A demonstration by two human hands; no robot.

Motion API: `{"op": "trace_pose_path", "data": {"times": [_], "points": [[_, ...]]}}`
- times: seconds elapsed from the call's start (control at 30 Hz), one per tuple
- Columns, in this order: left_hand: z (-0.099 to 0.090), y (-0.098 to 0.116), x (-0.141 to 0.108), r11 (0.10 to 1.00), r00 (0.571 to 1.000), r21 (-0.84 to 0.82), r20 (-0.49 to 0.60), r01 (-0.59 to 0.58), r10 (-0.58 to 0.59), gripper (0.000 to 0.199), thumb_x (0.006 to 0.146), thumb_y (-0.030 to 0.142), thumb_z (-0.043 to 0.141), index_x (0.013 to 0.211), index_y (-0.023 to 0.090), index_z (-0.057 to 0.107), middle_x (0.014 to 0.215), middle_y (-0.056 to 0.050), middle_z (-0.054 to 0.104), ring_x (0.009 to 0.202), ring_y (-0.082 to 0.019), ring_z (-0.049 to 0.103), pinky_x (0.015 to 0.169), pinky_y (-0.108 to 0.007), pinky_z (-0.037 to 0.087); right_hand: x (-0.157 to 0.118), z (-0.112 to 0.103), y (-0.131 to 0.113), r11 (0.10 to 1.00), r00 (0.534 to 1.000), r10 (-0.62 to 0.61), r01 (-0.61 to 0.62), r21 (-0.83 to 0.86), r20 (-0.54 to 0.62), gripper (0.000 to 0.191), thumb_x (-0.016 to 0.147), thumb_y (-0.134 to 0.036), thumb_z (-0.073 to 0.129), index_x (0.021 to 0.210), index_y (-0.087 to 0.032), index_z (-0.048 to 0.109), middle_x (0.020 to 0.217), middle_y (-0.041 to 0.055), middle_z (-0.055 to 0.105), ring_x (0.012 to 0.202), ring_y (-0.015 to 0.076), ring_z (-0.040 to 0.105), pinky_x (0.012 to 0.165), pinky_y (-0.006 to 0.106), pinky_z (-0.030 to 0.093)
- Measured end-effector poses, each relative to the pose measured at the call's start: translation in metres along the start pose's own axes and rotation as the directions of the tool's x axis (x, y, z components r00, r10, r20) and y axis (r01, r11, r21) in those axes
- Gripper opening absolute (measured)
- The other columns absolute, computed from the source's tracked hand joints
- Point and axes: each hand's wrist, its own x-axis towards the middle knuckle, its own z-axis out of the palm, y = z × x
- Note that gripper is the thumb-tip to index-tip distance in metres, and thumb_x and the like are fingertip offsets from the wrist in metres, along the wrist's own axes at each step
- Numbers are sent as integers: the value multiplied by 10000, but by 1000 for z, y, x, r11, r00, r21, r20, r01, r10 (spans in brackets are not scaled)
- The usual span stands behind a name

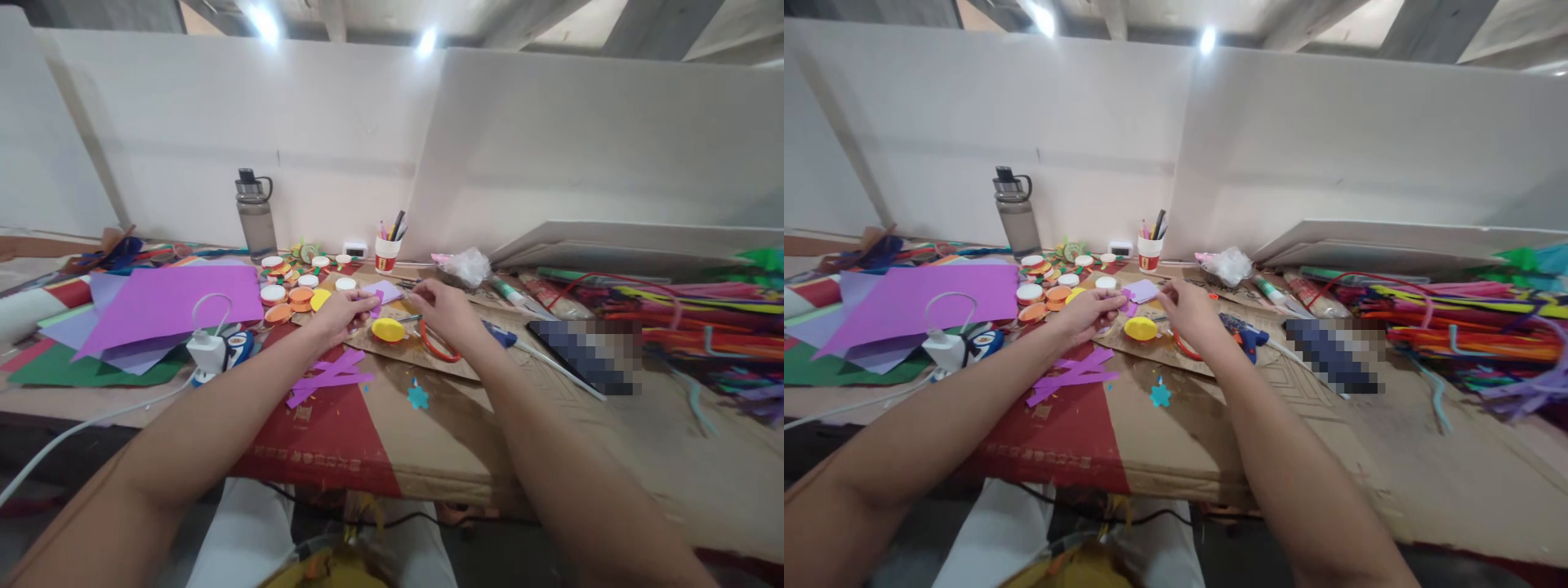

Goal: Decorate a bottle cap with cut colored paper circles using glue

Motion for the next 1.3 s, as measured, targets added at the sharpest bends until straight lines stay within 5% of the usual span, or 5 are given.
{"op": "trace_pose_path", "data": {"times": [0.17, 0.47, 0.8, 1.0, 1.3], "points": [[7, -5, -4, 994, 995, 97, 97, -47, 37, 241, 635, 275, 817, 673, 117, 638, 568, 33, 525, 448, -21, 382, 419, -168, 256, -7, 24, -17, 879, 996, -90, 84, 468, -11, 176, 849, -356, 548, 861, -189, 601, 786, 30, 656, 669, 144, 590, 603, 257, 470], [15, 2, -9, 997, 993, -81, 118, -14, 24, 92, 728, 50, 531, 708, 137, 554, 656, -10, 579, 532, -67, 515, 504, -192, 390, -6, 19, -19, 803, 995, 102, -73, 591, -16, 138, 792, -311, 585, 731, -190, 562, 645, -5, 592, 600, 134, 566, 528, 247, 453], [9, -3, -7, 999, 999, 50, -47, 21, -19, 190, 672, 190, 792, 774, 135, 642, 720, 4, 613, 588, -59, 539, 567, -204, 435, -5, 22, -14, 832, 993, 97, -44, 553, -66, 164, 787, -337, 611, 735, -182, 595, 645, 14, 638, 574, 132, 581, 540, 254, 460], [6, -7, -4, 964, 990, 230, -22, -134, 143, 231, 645, 256, 809, 770, 138, 656, 746, -11, 646, 606, -70, 549, 543, -204, 411, -6, 23, -17, 801, 998, 61, -38, 598, -19, 150, 786, -326, 611, 731, -189, 587, 626, -1, 619, 565, 122, 573, 545, 249, 481], [5, -6, -5, 948, 991, 290, 9, -128, 131, 271, 645, 313, 810, 776, 149, 640, 746, -15, 653, 632, -83, 566, 546, -208, 417, -5, 25, -16, 756, 1000, 17, -16, 654, 5, 126, 796, -295, 598, 743, -181, 600, 637, 0, 622, 569, 107, 577, 550, 235, 497]]}}
